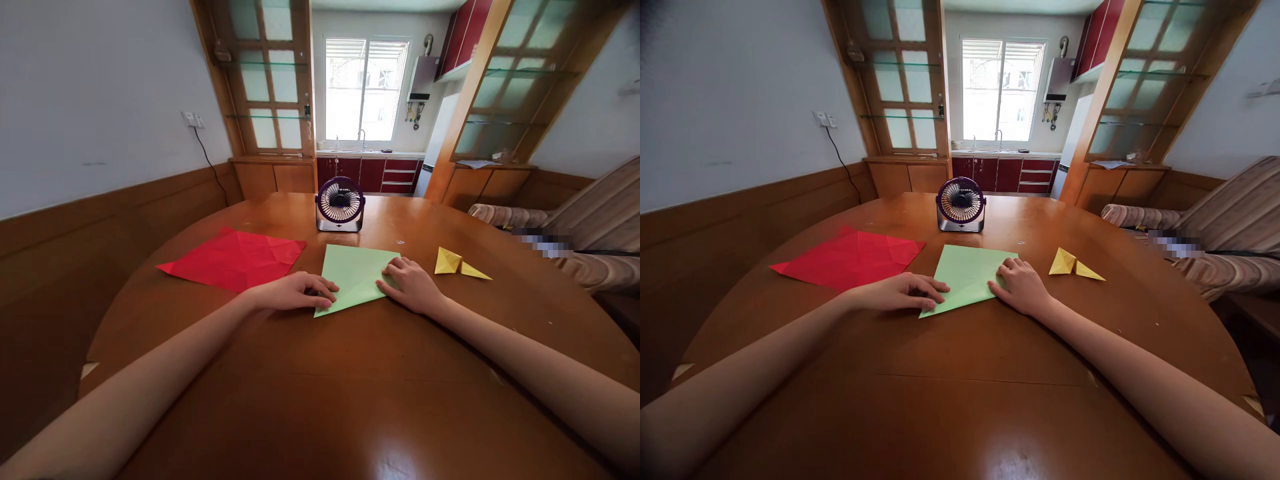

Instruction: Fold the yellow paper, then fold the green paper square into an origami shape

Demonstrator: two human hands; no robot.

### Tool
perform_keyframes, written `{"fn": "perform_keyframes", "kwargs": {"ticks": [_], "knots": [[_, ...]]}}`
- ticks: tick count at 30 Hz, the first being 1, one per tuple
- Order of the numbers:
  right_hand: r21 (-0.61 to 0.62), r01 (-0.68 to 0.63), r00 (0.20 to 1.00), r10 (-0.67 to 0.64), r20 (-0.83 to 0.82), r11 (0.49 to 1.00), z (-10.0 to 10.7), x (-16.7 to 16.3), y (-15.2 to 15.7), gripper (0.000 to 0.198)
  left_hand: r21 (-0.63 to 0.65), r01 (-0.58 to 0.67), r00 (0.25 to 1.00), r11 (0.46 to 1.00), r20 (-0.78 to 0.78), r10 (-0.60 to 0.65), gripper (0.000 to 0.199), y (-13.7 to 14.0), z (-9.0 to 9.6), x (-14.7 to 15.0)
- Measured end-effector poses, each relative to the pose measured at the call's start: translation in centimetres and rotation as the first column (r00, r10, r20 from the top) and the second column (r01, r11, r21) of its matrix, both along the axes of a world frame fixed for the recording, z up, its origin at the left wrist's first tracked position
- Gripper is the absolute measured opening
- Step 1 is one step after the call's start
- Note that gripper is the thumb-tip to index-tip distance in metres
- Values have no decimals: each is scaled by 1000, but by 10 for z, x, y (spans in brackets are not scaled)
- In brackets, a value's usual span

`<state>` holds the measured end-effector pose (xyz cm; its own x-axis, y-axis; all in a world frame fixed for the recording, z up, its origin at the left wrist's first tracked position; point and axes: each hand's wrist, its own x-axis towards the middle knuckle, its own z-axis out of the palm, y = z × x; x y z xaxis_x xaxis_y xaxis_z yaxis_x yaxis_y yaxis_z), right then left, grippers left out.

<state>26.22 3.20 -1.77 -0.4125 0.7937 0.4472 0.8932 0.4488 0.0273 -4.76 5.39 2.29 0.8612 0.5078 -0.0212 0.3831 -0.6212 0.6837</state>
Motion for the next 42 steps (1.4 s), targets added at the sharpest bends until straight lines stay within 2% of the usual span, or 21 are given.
{"fn": "perform_keyframes", "kwargs": {"ticks": [4,9,12,15,19,23,30,35,39,42], "knots": [[-8,10,1000,-10,11,1000,1,-1,-1,36,52,-69,995,996,74,65,28,-4,-8,8],[-21,4,1000,-5,-9,1000,1,-1,-1,35,97,-53,995,994,85,44,26,-3,-12,9],[-13,2,999,-2,-34,1000,0,0,-1,33,152,-31,995,988,93,17,33,-2,-12,8],[-2,-4,999,4,-49,1000,-1,0,-2,32,210,17,997,978,67,-32,39,-2,-12,6],[-18,-9,999,8,-53,1000,-1,1,-3,32,276,52,999,960,-1,-54,26,-2,-14,3],[-16,-12,998,11,-68,1000,0,1,-3,30,332,45,999,942,-24,-39,25,-6,-13,4],[-32,-1,997,-1,-73,999,0,1,-2,32,472,80,994,878,22,-103,21,-18,-10,14],[-27,5,998,-7,-67,1000,-1,2,0,30,513,64,993,856,50,-104,22,-22,-11,18],[-22,0,998,-1,-68,1000,-3,4,2,30,560,62,992,826,57,-113,29,-26,-16,22],[-20,-4,998,2,-67,1000,-3,4,3,30,610,52,998,791,-3,-62,36,-32,-20,27]]}}
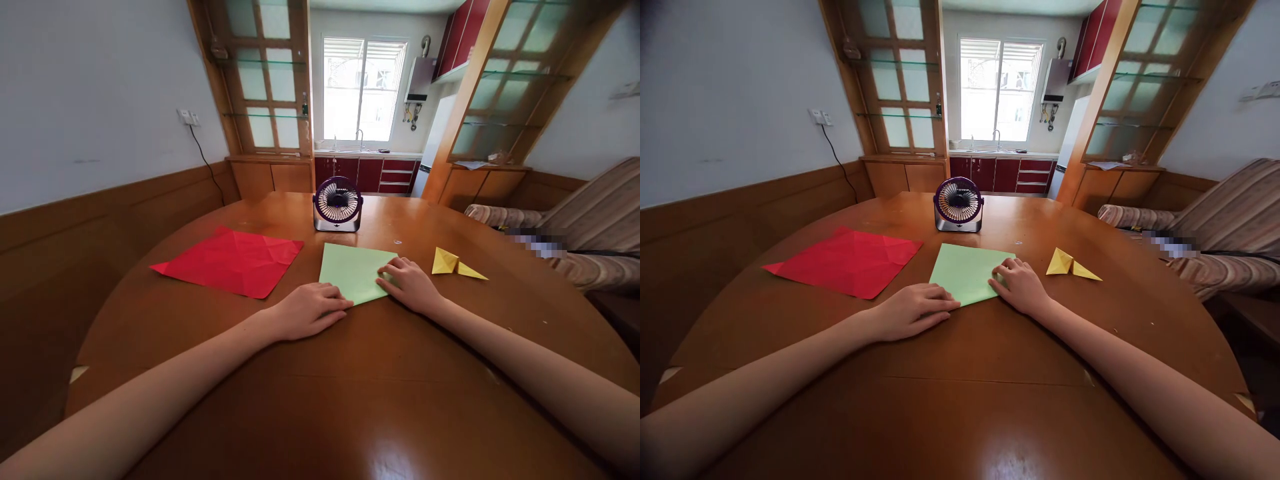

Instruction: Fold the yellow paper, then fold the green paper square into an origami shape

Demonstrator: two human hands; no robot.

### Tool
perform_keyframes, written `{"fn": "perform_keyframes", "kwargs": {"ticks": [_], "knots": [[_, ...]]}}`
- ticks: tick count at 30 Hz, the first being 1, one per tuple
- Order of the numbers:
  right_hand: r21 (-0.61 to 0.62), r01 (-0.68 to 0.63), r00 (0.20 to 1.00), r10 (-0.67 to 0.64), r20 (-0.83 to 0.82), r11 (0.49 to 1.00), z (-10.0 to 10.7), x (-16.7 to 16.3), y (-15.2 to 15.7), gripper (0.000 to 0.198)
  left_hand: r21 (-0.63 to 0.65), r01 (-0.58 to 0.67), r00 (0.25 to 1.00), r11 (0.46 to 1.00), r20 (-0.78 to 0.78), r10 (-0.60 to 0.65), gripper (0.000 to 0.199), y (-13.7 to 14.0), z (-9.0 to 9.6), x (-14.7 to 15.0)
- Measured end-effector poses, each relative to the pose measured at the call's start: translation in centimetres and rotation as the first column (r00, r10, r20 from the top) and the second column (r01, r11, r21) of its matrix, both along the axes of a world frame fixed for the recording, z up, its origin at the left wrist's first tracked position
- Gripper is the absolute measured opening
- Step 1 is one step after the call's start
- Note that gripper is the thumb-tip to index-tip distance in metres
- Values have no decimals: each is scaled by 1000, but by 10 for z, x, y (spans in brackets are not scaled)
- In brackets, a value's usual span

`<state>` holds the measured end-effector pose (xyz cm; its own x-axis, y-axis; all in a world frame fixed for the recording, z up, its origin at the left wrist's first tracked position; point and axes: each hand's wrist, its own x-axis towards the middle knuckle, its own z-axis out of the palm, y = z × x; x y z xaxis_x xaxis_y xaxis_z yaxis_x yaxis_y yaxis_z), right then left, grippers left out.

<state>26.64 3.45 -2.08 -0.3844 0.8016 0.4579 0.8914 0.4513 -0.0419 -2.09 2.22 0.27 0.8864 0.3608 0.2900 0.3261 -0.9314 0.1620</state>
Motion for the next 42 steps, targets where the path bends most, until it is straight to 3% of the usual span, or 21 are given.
{"fn": "perform_keyframes", "kwargs": {"ticks": [4,17,42], "knots": [[-8,1,1000,-1,2,1000,0,0,0,31,45,-40,996,998,-82,44,45,-5,-6,6],[-2,-1,1000,1,5,1000,-1,2,2,31,-195,-48,958,980,-288,-11,77,-10,-2,12],[-79,78,996,-81,-33,994,-5,8,13,26,-44,-34,954,998,-301,19,84,-15,-3,14]]}}
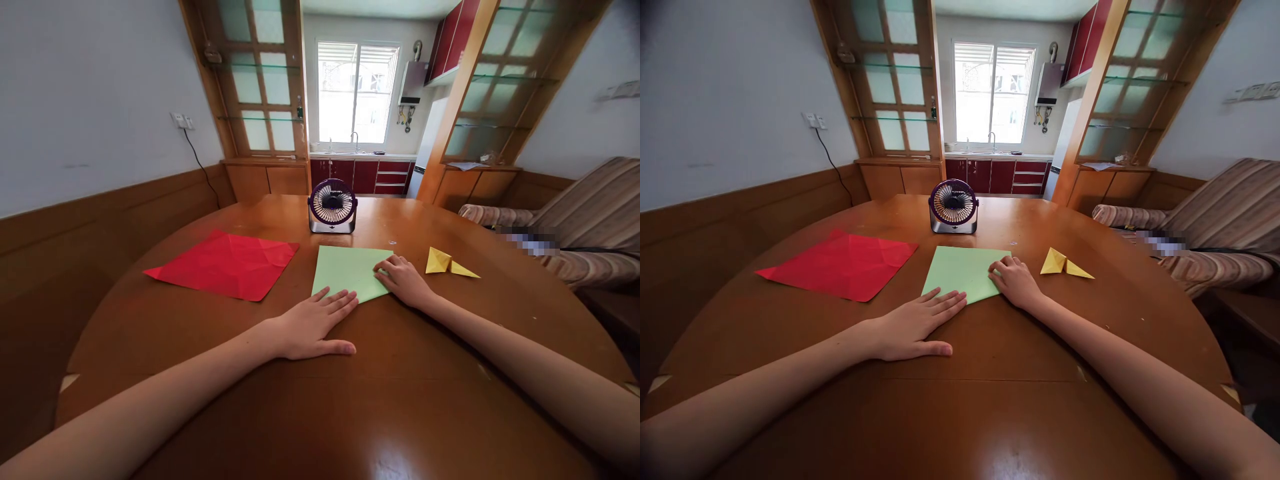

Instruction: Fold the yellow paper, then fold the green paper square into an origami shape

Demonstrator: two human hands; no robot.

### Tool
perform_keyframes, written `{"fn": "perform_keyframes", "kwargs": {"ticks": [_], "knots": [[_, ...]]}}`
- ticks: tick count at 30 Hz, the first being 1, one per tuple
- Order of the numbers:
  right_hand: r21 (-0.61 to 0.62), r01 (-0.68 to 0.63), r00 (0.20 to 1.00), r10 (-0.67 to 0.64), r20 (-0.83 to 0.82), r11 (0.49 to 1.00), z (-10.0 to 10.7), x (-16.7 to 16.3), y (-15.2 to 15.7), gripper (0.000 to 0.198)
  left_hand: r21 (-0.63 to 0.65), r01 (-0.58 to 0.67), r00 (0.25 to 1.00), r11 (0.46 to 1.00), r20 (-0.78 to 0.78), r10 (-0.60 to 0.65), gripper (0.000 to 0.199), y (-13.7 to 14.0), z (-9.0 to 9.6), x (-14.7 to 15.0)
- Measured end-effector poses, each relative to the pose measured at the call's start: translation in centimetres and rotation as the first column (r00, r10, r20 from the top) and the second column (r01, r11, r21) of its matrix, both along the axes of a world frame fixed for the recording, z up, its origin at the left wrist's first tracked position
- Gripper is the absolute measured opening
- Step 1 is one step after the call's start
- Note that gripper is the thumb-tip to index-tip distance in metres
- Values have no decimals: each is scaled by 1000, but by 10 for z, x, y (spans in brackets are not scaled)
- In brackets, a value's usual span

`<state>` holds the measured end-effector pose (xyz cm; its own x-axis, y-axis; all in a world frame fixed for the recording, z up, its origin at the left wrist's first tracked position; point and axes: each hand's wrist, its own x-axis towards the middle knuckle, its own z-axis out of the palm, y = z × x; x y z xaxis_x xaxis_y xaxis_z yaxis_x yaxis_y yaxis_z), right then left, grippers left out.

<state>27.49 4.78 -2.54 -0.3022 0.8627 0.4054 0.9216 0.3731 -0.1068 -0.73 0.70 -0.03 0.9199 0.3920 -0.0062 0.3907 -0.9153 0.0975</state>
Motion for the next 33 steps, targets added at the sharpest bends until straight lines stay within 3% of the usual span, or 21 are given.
{"fn": "perform_keyframes", "kwargs": {"ticks": [9,25,33], "knots": [[-17,37,999,-37,-2,999,-1,0,2,28,100,-51,999,994,10,50,86,-6,0,7],[-8,37,999,-37,-13,999,0,-2,-2,27,392,-86,994,916,91,55,89,-4,3,52],[17,11,1000,-11,-17,1000,-1,0,-1,28,355,-113,990,928,125,73,79,-1,6,60]]}}
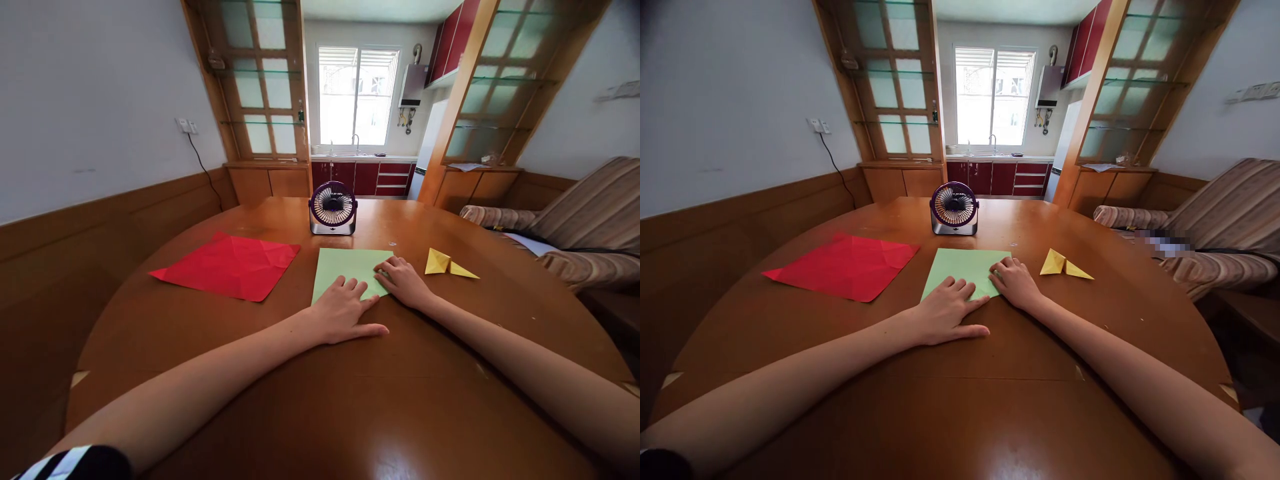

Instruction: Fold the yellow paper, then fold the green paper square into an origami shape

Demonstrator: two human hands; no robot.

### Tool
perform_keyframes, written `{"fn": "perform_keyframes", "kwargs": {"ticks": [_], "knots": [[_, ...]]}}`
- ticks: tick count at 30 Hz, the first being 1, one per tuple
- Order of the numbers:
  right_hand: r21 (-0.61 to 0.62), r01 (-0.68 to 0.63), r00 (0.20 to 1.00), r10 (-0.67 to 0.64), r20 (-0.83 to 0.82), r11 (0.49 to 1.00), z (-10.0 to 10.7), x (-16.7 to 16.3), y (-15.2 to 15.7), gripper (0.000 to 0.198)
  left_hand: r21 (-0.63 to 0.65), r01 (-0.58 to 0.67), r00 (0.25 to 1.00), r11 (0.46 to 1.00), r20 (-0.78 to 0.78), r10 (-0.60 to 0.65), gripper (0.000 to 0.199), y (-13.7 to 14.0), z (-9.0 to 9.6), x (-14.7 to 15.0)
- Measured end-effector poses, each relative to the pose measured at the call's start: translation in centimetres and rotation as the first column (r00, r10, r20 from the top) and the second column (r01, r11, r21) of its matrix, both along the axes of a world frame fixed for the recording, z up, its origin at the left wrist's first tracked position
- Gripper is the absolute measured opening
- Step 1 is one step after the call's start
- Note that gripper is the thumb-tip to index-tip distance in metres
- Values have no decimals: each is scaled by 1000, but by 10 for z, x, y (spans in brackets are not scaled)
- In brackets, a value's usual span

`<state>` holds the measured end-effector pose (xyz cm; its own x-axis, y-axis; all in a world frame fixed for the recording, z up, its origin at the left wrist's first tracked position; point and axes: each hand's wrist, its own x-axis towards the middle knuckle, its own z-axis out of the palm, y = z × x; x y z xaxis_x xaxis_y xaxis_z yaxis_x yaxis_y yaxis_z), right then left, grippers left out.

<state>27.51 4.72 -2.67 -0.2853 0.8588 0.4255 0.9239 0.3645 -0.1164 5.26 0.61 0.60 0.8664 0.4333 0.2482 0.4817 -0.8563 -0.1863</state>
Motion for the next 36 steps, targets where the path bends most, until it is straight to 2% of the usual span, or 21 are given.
{"fn": "perform_keyframes", "kwargs": {"ticks": [7,11,14,19,25,36], "knots": [[-2,-11,1000,11,16,1000,1,1,-1,29,-152,-15,999,988,45,22,58,-4,8,-24],[-2,-19,1000,19,10,1000,1,1,-2,30,-294,-51,993,954,83,78,52,-6,14,-45],[2,-28,1000,28,1,1000,1,2,-2,30,-373,-93,988,923,80,132,54,-8,20,-59],[5,-42,999,42,11,999,0,3,-1,31,-422,-131,978,897,94,187,57,-10,23,-82],[5,-36,999,36,5,999,0,3,-2,30,-477,-102,978,873,114,177,53,-9,20,-98],[-4,-35,999,35,8,999,2,2,-4,29,-644,-82,975,760,105,195,52,-1,15,-122]]}}
